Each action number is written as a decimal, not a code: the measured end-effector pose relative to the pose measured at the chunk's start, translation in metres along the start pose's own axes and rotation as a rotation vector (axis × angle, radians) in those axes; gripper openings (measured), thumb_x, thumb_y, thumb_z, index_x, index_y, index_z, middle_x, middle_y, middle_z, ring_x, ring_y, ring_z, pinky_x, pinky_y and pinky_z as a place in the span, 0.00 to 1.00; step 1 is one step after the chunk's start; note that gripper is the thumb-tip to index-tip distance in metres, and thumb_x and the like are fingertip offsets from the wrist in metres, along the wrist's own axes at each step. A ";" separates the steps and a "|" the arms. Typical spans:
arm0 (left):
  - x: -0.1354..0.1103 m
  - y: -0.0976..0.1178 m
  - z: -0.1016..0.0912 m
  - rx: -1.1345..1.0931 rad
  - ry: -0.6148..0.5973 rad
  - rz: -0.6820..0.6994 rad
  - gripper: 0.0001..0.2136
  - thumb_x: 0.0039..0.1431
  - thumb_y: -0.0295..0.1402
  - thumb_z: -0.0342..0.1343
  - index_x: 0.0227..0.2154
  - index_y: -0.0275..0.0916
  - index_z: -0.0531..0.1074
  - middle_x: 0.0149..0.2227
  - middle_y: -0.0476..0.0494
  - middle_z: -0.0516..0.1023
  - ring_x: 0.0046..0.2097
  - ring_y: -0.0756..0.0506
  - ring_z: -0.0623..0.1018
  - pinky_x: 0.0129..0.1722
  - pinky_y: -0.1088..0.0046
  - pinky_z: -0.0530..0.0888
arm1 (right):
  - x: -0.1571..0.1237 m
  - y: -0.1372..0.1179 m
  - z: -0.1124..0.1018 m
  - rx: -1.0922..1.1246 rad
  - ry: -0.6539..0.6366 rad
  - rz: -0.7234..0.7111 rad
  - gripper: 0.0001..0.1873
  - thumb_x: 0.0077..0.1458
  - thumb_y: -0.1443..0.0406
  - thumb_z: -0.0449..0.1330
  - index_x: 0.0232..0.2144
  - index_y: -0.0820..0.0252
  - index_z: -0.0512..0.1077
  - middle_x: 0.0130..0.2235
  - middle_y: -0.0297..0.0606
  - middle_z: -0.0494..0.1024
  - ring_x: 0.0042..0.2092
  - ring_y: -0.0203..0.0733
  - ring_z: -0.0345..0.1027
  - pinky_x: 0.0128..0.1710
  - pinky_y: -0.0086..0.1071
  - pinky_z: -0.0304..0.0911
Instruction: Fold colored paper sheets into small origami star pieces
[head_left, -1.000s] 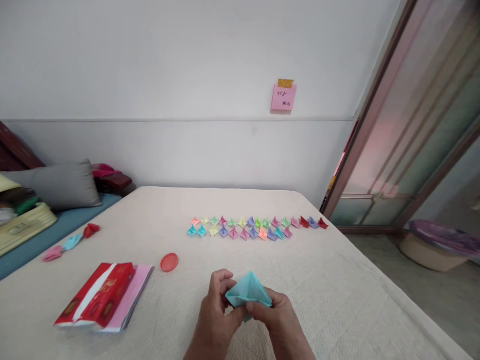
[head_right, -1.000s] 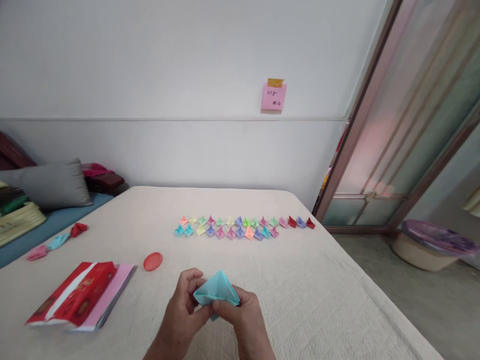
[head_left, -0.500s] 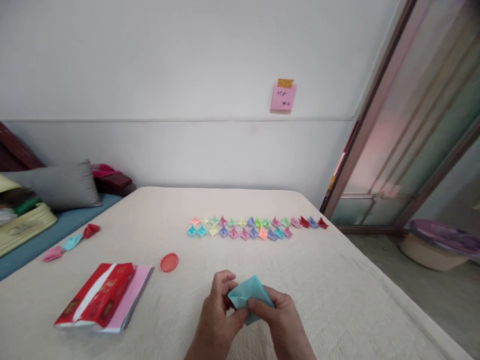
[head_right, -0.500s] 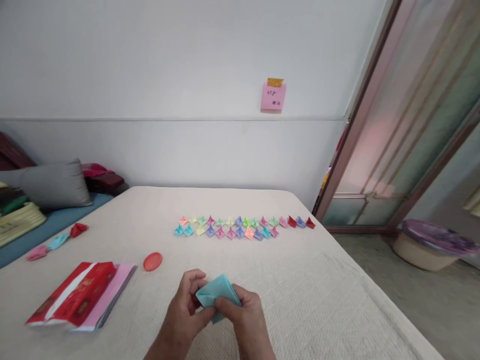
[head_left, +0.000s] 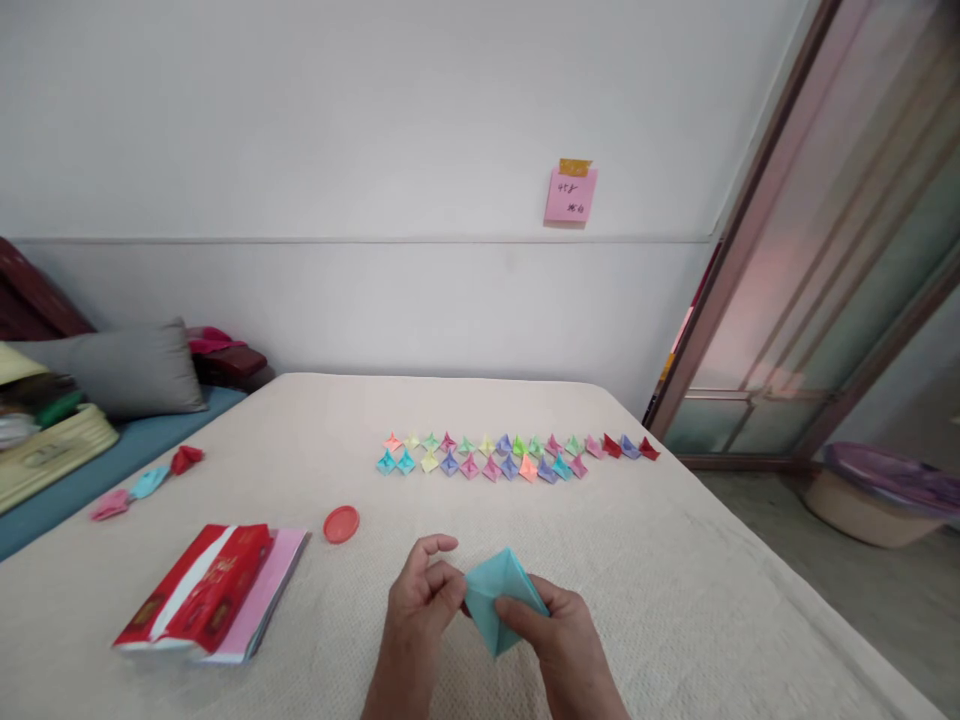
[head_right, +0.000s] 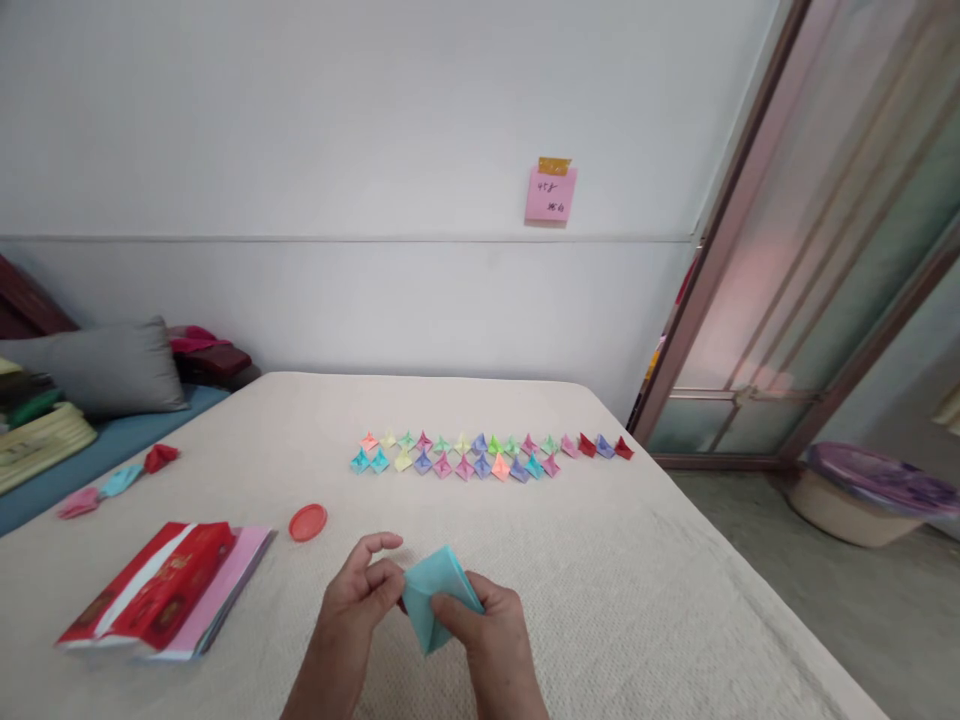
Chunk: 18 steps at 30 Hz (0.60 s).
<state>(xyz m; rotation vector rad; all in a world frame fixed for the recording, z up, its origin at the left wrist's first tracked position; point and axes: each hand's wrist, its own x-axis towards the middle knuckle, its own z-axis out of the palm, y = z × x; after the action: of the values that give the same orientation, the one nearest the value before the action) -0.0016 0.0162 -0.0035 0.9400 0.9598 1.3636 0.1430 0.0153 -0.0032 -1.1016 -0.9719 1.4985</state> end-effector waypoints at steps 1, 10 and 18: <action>0.000 0.000 0.001 -0.005 0.001 -0.010 0.18 0.47 0.38 0.63 0.40 0.41 0.67 0.20 0.56 0.70 0.24 0.51 0.69 0.27 0.77 0.62 | 0.001 0.002 -0.001 0.005 0.016 0.004 0.08 0.38 0.62 0.64 0.17 0.61 0.74 0.18 0.32 0.68 0.25 0.38 0.56 0.28 0.31 0.54; -0.005 0.001 0.014 -0.006 -0.182 -0.155 0.06 0.43 0.32 0.66 0.25 0.34 0.79 0.22 0.49 0.77 0.28 0.47 0.72 0.32 0.72 0.66 | 0.002 0.005 -0.003 -0.067 0.132 0.002 0.10 0.35 0.64 0.65 0.14 0.60 0.68 0.16 0.26 0.59 0.22 0.33 0.48 0.23 0.29 0.46; -0.007 0.014 0.012 0.032 -0.100 -0.146 0.06 0.46 0.28 0.60 0.28 0.34 0.79 0.24 0.47 0.78 0.29 0.45 0.73 0.33 0.70 0.66 | 0.009 0.008 -0.017 -0.186 0.047 -0.024 0.17 0.39 0.56 0.65 0.11 0.60 0.68 0.14 0.29 0.63 0.20 0.33 0.50 0.22 0.30 0.44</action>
<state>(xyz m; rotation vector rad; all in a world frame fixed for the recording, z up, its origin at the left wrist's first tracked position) 0.0048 0.0089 0.0135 0.9345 0.9574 1.1714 0.1565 0.0238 -0.0163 -1.2473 -1.1045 1.3778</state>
